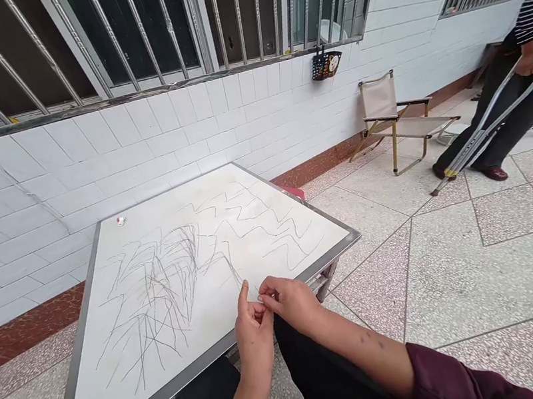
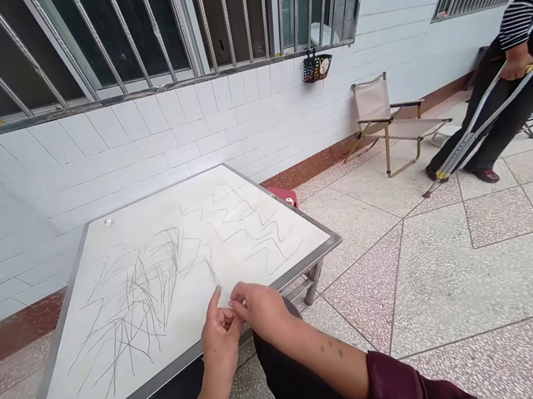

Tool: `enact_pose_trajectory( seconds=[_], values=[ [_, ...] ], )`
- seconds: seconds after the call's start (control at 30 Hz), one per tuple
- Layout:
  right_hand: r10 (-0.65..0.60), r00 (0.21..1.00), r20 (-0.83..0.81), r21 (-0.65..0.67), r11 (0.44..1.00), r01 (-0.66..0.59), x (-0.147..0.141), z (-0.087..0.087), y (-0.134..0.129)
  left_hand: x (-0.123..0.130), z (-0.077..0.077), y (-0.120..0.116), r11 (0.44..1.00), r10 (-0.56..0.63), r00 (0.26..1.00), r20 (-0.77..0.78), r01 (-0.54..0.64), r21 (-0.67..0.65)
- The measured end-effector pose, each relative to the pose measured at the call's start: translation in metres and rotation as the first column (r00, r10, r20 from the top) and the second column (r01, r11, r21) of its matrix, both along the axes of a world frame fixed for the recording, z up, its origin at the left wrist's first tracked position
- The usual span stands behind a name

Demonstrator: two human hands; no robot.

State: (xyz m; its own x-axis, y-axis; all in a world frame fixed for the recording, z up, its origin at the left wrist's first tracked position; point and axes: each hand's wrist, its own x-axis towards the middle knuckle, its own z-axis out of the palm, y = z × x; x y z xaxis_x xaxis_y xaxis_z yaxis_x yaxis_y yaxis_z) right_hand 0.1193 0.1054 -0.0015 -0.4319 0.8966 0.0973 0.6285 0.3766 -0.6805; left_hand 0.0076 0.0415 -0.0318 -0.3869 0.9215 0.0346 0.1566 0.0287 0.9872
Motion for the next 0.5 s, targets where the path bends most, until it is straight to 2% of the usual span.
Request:
enact_pose_trajectory(
  seconds=[0.13,0.3,0.5],
  values=[
    [-0.063,0.984,0.164,0.034,0.998,0.058,-0.007,0.003,0.031,-0.006,0.001,0.008,1.0,0.002,1.0,0.021,-0.002,-0.004],
    [-0.106,0.943,0.316,0.047,0.994,0.097,-0.022,-0.009,0.073,-0.03,0.0,-0.005,0.996,0.071,0.997,0.008,-0.071,-0.062],
    [-0.088,0.898,0.43,0.045,0.996,0.076,-0.035,-0.026,0.092,-0.064,-0.023,-0.018,0.978,0.197,0.98,0.026,-0.195,-0.068]
  ],
)
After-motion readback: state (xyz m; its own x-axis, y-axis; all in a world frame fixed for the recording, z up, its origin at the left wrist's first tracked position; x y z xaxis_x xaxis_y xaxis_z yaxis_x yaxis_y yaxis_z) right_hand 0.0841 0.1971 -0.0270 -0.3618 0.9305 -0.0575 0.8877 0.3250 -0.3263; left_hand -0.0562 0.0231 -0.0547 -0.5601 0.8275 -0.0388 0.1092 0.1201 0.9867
